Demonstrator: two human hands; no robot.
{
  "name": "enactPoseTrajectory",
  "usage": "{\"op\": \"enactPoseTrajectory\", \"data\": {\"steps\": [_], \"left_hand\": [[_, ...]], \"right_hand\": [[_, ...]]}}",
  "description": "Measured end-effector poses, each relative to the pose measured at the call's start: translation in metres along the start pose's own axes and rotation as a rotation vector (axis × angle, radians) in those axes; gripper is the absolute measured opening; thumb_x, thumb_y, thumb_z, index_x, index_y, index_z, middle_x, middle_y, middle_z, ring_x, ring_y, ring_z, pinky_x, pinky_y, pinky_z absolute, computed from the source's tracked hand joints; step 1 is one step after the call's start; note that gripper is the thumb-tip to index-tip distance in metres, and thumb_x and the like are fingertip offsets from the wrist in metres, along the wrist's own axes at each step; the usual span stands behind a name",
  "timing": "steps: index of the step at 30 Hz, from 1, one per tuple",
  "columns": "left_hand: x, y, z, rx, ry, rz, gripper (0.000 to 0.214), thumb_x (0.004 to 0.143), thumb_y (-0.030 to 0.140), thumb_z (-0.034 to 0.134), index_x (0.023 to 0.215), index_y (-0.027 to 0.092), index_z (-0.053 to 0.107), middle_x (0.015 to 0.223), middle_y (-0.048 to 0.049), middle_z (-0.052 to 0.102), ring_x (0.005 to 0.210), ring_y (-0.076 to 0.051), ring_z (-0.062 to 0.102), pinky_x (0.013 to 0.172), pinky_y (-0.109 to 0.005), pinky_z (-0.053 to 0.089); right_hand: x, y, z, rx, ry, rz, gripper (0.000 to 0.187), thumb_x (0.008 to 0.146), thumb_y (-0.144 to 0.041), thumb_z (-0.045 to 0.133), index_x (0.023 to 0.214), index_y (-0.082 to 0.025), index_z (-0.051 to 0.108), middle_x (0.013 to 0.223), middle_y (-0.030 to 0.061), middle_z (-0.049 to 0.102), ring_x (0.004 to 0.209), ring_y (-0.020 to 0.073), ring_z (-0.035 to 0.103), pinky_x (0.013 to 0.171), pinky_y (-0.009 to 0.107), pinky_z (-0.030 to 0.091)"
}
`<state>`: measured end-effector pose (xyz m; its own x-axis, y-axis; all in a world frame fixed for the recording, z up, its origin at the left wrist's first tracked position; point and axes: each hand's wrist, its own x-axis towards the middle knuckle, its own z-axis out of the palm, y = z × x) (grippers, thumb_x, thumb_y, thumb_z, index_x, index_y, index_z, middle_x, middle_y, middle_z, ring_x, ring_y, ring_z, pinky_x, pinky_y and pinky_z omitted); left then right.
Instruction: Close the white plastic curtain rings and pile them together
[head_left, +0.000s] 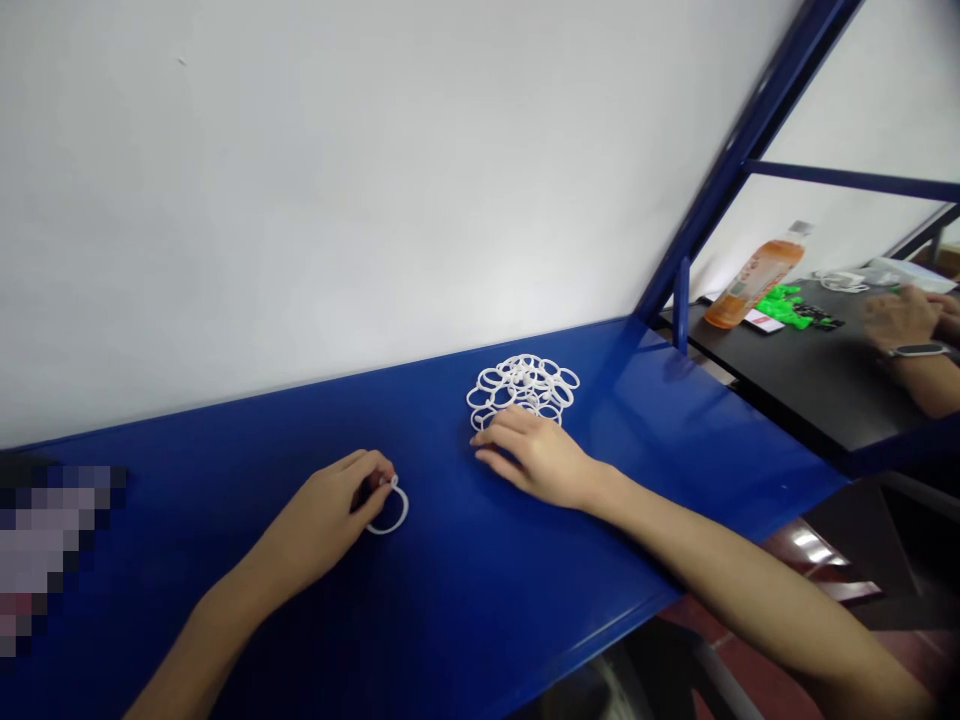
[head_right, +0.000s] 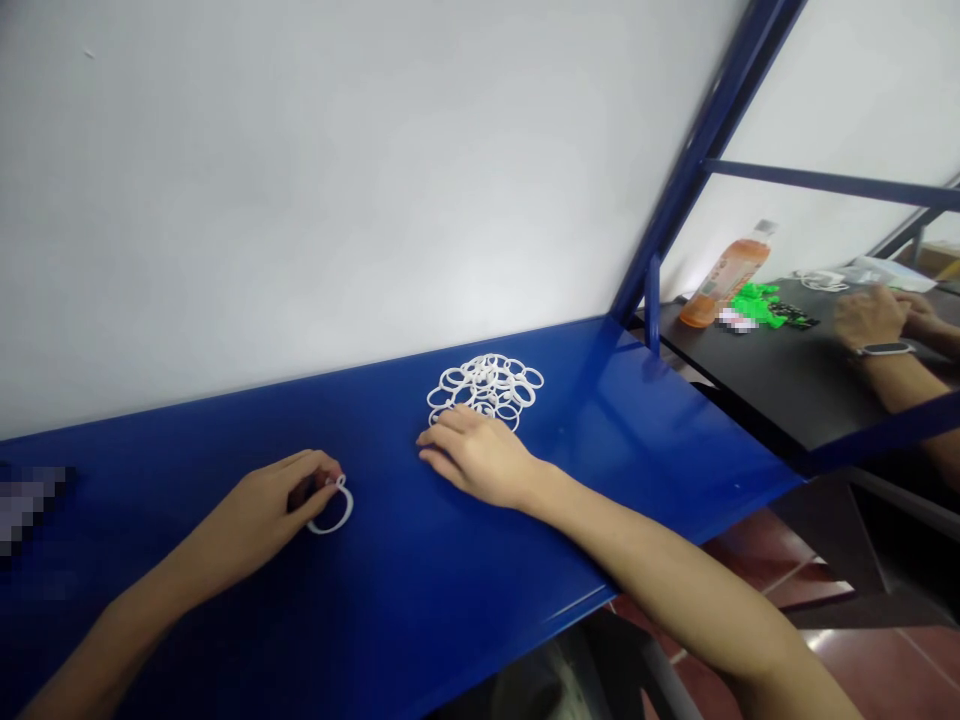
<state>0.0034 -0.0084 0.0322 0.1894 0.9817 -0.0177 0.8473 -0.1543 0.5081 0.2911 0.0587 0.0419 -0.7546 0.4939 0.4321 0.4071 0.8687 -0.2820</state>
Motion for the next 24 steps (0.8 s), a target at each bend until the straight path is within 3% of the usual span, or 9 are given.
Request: {"op": "enactPoseTrajectory", "data": {"steps": [8, 14, 19, 24], "left_hand": [[-0.005, 0.044, 0.016, -0.169, 0.085, 0.01, 0.023, 0.087, 0.048, 0.058, 0.083, 0.025, 0.062, 0.063, 0.0065, 0.058, 0.057, -0.012, 0.053, 0.055, -0.024, 0.041], [-0.009, 0.046, 0.024, -0.331, 0.122, 0.017, 0.024, 0.082, 0.047, 0.069, 0.088, 0.025, 0.062, 0.071, 0.0073, 0.066, 0.064, -0.012, 0.062, 0.06, -0.023, 0.047], [-0.008, 0.044, 0.029, -0.372, 0.135, 0.122, 0.004, 0.084, 0.029, 0.067, 0.083, 0.026, 0.065, 0.071, 0.009, 0.068, 0.064, -0.01, 0.063, 0.061, -0.02, 0.047], [-0.009, 0.045, 0.035, -0.387, 0.149, 0.305, 0.017, 0.088, 0.015, 0.06, 0.075, 0.024, 0.064, 0.069, 0.0087, 0.066, 0.065, -0.008, 0.062, 0.066, -0.019, 0.046]], "right_hand": [[-0.001, -0.021, 0.011, 0.172, -0.16, -0.102, 0.044, 0.096, -0.05, 0.057, 0.119, -0.013, 0.061, 0.101, 0.0088, 0.068, 0.089, 0.0193, 0.063, 0.08, 0.033, 0.054], [-0.003, -0.024, 0.016, 0.233, -0.068, -0.095, 0.018, 0.104, -0.025, 0.047, 0.106, -0.014, 0.061, 0.095, 0.0061, 0.069, 0.084, 0.0158, 0.062, 0.075, 0.028, 0.052], [-0.004, -0.027, 0.014, 0.191, -0.147, -0.15, 0.022, 0.105, -0.026, 0.041, 0.099, -0.015, 0.06, 0.088, 0.0056, 0.065, 0.08, 0.016, 0.056, 0.072, 0.028, 0.05], [-0.006, -0.029, 0.011, 0.101, -0.206, -0.258, 0.021, 0.103, -0.013, 0.039, 0.1, -0.013, 0.059, 0.089, 0.0071, 0.064, 0.08, 0.0172, 0.05, 0.069, 0.029, 0.048]]}}
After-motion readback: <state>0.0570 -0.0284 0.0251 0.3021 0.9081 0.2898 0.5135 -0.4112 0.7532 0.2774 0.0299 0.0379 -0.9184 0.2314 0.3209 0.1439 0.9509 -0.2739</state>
